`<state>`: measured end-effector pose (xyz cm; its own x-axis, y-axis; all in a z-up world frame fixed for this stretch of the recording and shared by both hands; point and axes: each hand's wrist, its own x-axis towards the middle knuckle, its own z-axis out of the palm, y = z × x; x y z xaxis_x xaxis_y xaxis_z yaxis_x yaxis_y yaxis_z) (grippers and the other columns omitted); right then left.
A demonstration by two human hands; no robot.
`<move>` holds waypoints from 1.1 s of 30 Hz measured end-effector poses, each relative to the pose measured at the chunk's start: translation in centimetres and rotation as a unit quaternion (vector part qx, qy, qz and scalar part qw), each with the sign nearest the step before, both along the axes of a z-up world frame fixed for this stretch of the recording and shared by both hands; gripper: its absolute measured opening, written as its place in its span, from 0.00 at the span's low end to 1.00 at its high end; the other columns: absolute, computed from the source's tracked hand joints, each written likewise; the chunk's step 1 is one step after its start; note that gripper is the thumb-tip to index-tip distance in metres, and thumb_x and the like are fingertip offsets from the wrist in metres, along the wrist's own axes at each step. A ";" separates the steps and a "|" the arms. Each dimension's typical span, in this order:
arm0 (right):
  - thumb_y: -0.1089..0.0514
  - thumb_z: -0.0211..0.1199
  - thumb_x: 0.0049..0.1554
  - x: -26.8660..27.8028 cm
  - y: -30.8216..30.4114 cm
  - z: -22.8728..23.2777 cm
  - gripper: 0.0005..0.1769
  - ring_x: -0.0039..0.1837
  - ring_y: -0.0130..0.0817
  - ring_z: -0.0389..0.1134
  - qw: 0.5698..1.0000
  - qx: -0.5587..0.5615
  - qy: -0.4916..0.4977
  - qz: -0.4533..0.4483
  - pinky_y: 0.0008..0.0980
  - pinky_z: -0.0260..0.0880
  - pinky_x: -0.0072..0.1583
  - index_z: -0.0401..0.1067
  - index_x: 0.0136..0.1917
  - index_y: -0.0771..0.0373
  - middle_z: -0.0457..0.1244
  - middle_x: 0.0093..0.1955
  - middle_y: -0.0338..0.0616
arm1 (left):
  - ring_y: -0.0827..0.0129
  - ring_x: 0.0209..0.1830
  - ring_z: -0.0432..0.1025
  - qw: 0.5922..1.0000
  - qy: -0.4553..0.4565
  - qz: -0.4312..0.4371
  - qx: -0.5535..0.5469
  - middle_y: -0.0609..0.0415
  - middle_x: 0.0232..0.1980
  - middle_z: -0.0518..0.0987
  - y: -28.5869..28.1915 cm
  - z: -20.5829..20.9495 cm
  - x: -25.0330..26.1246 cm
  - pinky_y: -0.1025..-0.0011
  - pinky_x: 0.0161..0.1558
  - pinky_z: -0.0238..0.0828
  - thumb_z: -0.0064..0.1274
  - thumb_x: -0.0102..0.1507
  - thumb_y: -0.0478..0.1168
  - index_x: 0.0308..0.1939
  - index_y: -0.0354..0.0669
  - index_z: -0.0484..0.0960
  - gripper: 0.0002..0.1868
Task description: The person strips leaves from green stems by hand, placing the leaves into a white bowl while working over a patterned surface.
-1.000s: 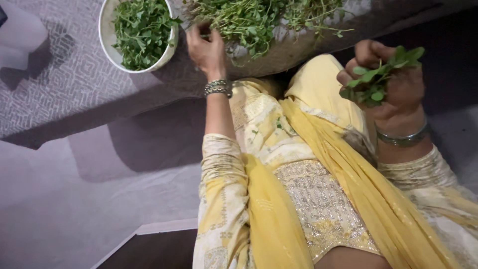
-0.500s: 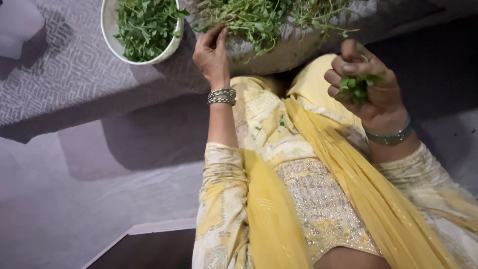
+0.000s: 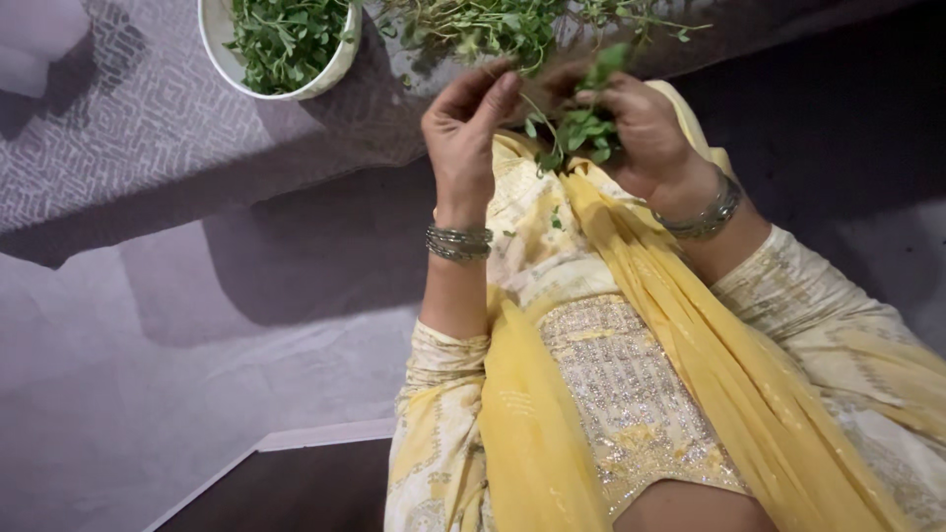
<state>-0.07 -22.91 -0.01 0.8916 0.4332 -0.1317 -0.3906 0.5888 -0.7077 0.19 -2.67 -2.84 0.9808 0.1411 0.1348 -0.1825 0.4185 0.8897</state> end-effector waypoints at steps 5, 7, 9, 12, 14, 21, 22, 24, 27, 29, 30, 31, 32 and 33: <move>0.60 0.50 0.67 -1.5 0.1 0.4 0.18 0.46 0.24 0.68 0.996 -0.044 0.011 0.076 0.22 0.70 0.46 0.69 0.66 0.69 0.68 0.53 0.43 | 0.75 0.42 0.79 0.987 -0.030 0.040 0.152 0.56 0.46 0.85 -1.4 0.6 -2.3 0.75 0.44 0.81 0.63 0.66 0.32 0.49 0.42 0.88 0.07; 0.60 0.49 0.69 -2.0 -0.1 -0.4 0.18 0.45 0.24 0.67 0.995 -0.043 0.005 0.093 0.22 0.68 0.44 0.69 0.67 0.70 0.67 0.51 0.42 | 0.76 0.40 0.78 0.971 -0.036 0.082 0.223 0.58 0.45 0.83 -2.3 0.8 -3.2 0.77 0.39 0.79 0.64 0.64 0.32 0.47 0.44 0.88 0.08; 0.60 0.49 0.74 -2.7 -0.2 -1.1 0.13 0.45 0.25 0.65 0.993 -0.023 0.025 0.109 0.24 0.68 0.45 0.67 0.64 0.72 0.65 0.51 0.41 | 0.78 0.38 0.76 0.948 -0.041 0.125 0.291 0.59 0.44 0.82 -3.0 1.3 -4.1 0.79 0.35 0.76 0.65 0.62 0.32 0.46 0.46 0.88 0.09; 0.61 0.49 0.67 -3.6 -0.7 -1.8 0.16 0.42 0.22 0.65 0.991 -0.071 0.057 0.099 0.23 0.68 0.43 0.68 0.65 0.67 0.64 0.45 0.38 | 0.75 0.39 0.71 0.928 -0.069 0.154 0.333 0.58 0.40 0.81 -3.8 1.6 -5.7 0.79 0.36 0.70 0.67 0.60 0.30 0.45 0.42 0.89 0.10; 0.62 0.50 0.66 -3.8 -0.7 -2.3 0.15 0.43 0.21 0.65 0.990 -0.081 0.068 0.091 0.22 0.68 0.45 0.69 0.64 0.66 0.64 0.46 0.37 | 0.75 0.35 0.71 0.948 -0.027 0.132 0.288 0.57 0.40 0.80 -4.3 1.5 -6.2 0.79 0.37 0.68 0.67 0.60 0.28 0.45 0.38 0.89 0.10; 0.61 0.51 0.69 -3.3 -1.0 -5.0 0.09 0.37 0.20 0.59 0.995 -0.034 0.029 0.087 0.21 0.61 0.38 0.73 0.53 0.63 0.62 0.41 0.36 | 0.76 0.42 0.76 0.990 -0.012 0.061 0.126 0.56 0.44 0.81 -4.4 0.2 -6.4 0.79 0.44 0.75 0.64 0.62 0.26 0.46 0.37 0.87 0.09; 0.61 0.51 0.69 -3.2 -1.1 -5.0 0.09 0.37 0.20 0.59 0.995 -0.033 0.029 0.087 0.21 0.61 0.38 0.73 0.53 0.63 0.62 0.41 0.36 | 0.77 0.41 0.76 0.988 -0.016 0.069 0.140 0.56 0.44 0.81 -4.1 0.2 -6.2 0.79 0.43 0.75 0.64 0.61 0.26 0.46 0.37 0.87 0.10; 0.59 0.51 0.68 -2.8 -1.4 -4.6 0.09 0.34 0.21 0.58 0.994 -0.037 0.078 0.061 0.21 0.58 0.34 0.70 0.48 0.59 0.61 0.39 0.36 | 0.77 0.41 0.76 0.985 -0.020 0.076 0.153 0.57 0.44 0.81 -3.7 0.2 -5.9 0.79 0.42 0.75 0.65 0.61 0.27 0.46 0.37 0.87 0.10; 0.59 0.52 0.68 -2.5 -2.1 -3.7 0.10 0.38 0.22 0.60 0.991 -0.068 0.110 0.011 0.21 0.59 0.37 0.67 0.43 0.58 0.60 0.39 0.34 | 0.79 0.38 0.76 0.979 -0.028 0.094 0.177 0.58 0.42 0.79 -3.5 0.8 -5.5 0.79 0.39 0.74 0.65 0.61 0.27 0.46 0.39 0.88 0.11; 0.58 0.52 0.67 -2.1 -2.7 -3.6 0.10 0.36 0.22 0.58 0.991 -0.045 0.128 0.008 0.21 0.58 0.35 0.67 0.43 0.58 0.60 0.38 0.34 | 0.77 0.37 0.72 0.953 -0.061 0.131 0.266 0.57 0.39 0.79 -3.6 1.2 -5.0 0.78 0.36 0.69 0.67 0.60 0.27 0.44 0.41 0.89 0.11; 0.57 0.52 0.67 -2.0 -3.2 -3.7 0.10 0.34 0.22 0.55 0.989 -0.023 0.146 0.003 0.21 0.56 0.34 0.67 0.42 0.57 0.60 0.37 0.33 | 0.77 0.37 0.72 0.954 -0.062 0.128 0.265 0.57 0.39 0.79 -3.7 1.4 -4.4 0.78 0.36 0.69 0.67 0.60 0.27 0.44 0.41 0.89 0.11; 0.57 0.52 0.67 -1.9 -3.6 -3.7 0.10 0.34 0.22 0.55 0.989 -0.024 0.146 0.000 0.21 0.56 0.34 0.67 0.42 0.57 0.60 0.37 0.33 | 0.76 0.37 0.73 0.937 -0.083 0.132 0.311 0.58 0.39 0.80 -3.9 1.5 -3.3 0.78 0.36 0.71 0.67 0.60 0.28 0.44 0.42 0.89 0.10; 0.56 0.53 0.68 -1.8 -3.9 -3.9 0.11 0.33 0.21 0.54 0.991 0.002 0.130 0.017 0.21 0.55 0.34 0.67 0.43 0.59 0.57 0.36 0.33 | 0.75 0.36 0.74 0.918 -0.104 0.138 0.357 0.58 0.38 0.80 -4.0 1.4 -2.0 0.77 0.35 0.72 0.66 0.61 0.30 0.44 0.43 0.89 0.09; 0.56 0.54 0.70 -1.6 -4.0 -4.0 0.13 0.33 0.20 0.52 0.992 0.028 0.114 0.034 0.21 0.53 0.34 0.68 0.44 0.60 0.55 0.34 0.32 | 0.75 0.36 0.74 0.918 -0.105 0.137 0.357 0.58 0.38 0.80 -4.2 1.2 -0.3 0.77 0.35 0.72 0.66 0.61 0.30 0.44 0.43 0.89 0.09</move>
